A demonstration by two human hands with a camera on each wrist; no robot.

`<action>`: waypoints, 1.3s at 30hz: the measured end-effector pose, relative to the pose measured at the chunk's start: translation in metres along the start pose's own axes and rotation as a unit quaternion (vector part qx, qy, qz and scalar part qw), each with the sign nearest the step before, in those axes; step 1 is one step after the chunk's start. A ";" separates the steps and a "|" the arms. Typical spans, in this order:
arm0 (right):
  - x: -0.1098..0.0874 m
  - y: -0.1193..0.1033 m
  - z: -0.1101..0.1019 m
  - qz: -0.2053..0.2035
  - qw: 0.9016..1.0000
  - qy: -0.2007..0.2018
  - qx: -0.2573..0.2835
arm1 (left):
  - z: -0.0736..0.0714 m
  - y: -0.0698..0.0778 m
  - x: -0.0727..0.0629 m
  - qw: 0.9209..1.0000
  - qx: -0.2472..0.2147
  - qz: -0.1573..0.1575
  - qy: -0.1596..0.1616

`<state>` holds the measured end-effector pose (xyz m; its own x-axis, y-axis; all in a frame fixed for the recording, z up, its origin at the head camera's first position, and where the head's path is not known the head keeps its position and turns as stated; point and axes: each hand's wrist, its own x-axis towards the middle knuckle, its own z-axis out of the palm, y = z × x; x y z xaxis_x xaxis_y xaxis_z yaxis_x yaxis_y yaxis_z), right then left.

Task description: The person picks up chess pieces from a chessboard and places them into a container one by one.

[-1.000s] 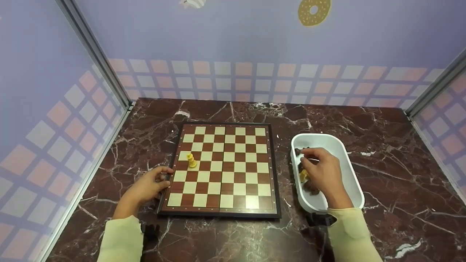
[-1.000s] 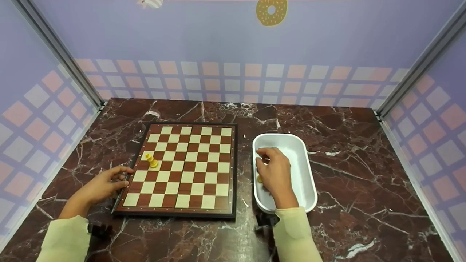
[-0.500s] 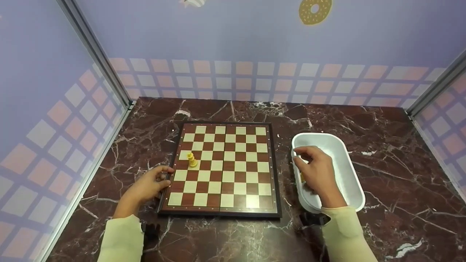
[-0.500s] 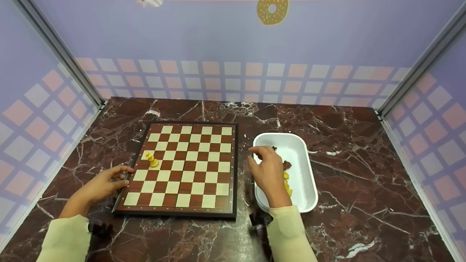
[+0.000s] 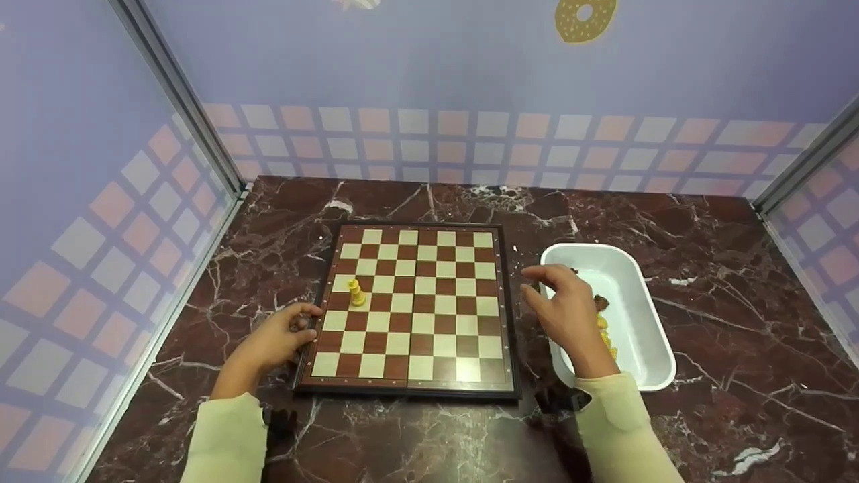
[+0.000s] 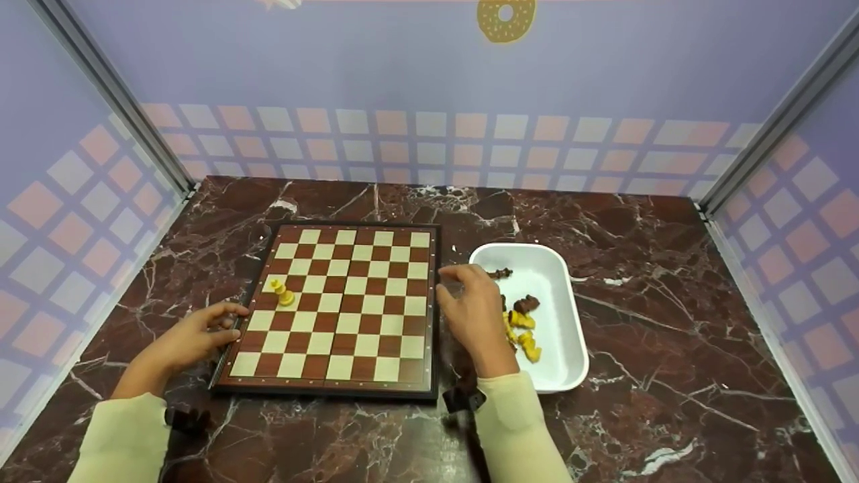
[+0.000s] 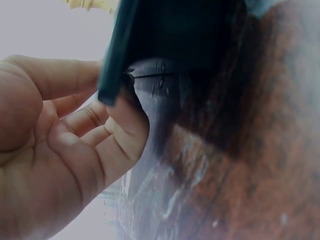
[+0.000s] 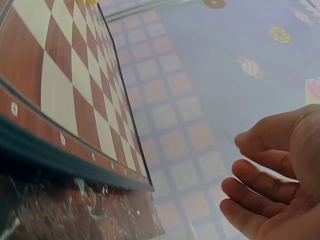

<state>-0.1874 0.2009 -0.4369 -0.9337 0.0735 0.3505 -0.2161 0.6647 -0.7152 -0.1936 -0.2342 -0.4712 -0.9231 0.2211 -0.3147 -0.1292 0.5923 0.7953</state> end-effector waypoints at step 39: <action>0.007 -0.038 0.056 -0.101 0.993 0.002 0.063 | -0.001 0.000 -0.001 1.000 0.013 0.022 0.008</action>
<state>-0.2019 0.1346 -0.4410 -0.8659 -0.0486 0.4979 -0.4338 0.5685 -0.6990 -0.1931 -0.2353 -0.4707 -0.9332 0.2355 -0.2713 -0.0791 0.6018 0.7947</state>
